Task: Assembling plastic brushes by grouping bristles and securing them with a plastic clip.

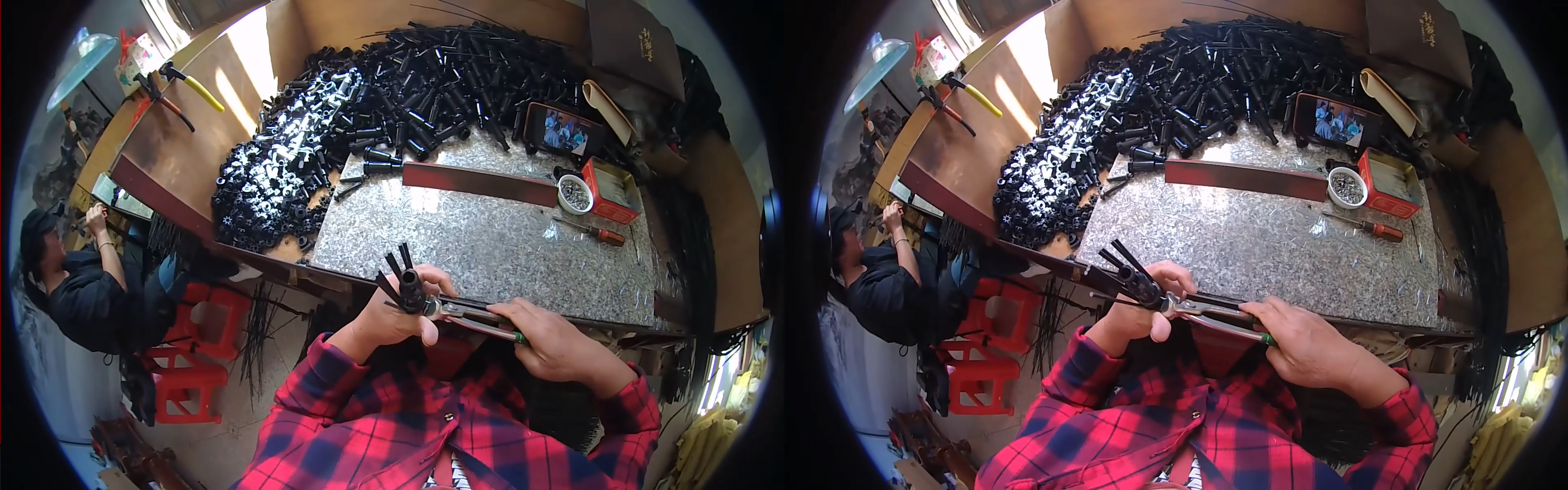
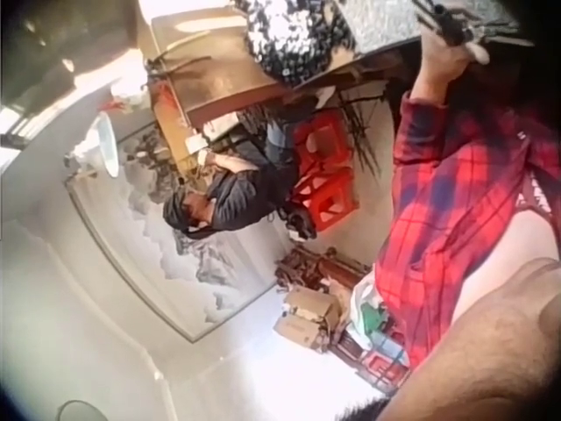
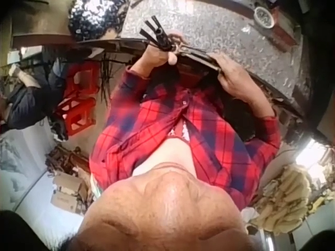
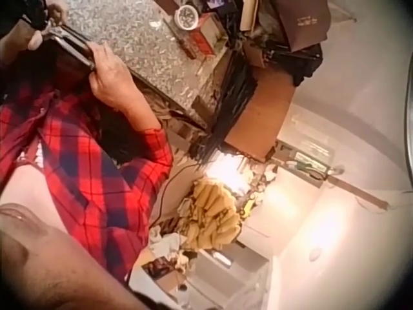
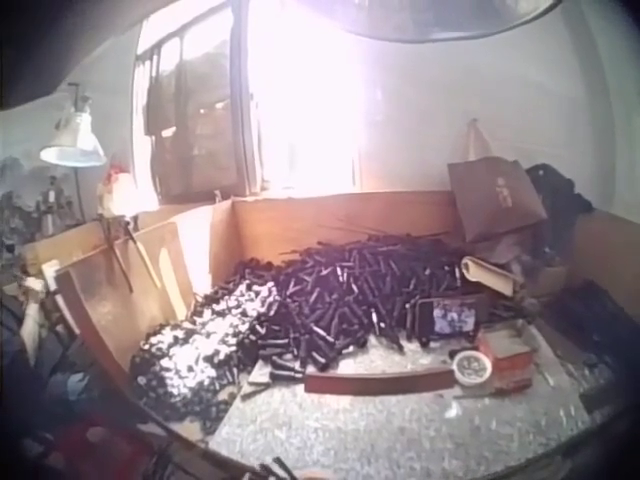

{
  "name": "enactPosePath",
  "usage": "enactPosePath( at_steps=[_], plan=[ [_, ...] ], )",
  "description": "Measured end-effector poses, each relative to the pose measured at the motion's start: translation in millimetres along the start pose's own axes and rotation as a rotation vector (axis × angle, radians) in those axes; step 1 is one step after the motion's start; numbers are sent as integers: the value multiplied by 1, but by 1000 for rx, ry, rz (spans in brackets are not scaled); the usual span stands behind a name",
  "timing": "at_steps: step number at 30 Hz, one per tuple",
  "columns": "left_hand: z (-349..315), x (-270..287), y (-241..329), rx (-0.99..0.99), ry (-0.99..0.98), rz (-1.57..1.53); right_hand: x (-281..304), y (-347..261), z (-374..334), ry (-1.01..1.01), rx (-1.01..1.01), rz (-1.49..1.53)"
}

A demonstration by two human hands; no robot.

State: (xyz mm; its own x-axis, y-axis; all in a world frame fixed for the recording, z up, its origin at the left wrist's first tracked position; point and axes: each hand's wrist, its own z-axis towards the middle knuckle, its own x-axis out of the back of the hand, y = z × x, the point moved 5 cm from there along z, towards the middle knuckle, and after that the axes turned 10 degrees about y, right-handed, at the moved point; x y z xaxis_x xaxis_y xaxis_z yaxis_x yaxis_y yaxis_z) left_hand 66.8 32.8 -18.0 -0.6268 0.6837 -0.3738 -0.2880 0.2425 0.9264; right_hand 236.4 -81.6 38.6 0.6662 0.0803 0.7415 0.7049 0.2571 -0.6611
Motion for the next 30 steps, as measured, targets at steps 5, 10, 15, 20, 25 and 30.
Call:
enactPosePath(
  at_steps=[5,10,15,20,25,30],
  plan=[
    [-1,7,-2,-35,9,-3,-3,-3,3,-42,-20,34],
    [-3,4,1,-40,17,-20,-4,-3,4,-41,-29,33],
    [-3,1,7,-119,116,87,-9,-1,6,-19,-42,75],
    [-6,2,3,-61,76,-18,-16,2,7,-34,-61,124],
    [-5,-1,5,-74,81,47,-8,1,8,-16,-48,88],
    [-5,4,3,-47,92,124,-7,3,11,-5,-84,57]
  ],
)
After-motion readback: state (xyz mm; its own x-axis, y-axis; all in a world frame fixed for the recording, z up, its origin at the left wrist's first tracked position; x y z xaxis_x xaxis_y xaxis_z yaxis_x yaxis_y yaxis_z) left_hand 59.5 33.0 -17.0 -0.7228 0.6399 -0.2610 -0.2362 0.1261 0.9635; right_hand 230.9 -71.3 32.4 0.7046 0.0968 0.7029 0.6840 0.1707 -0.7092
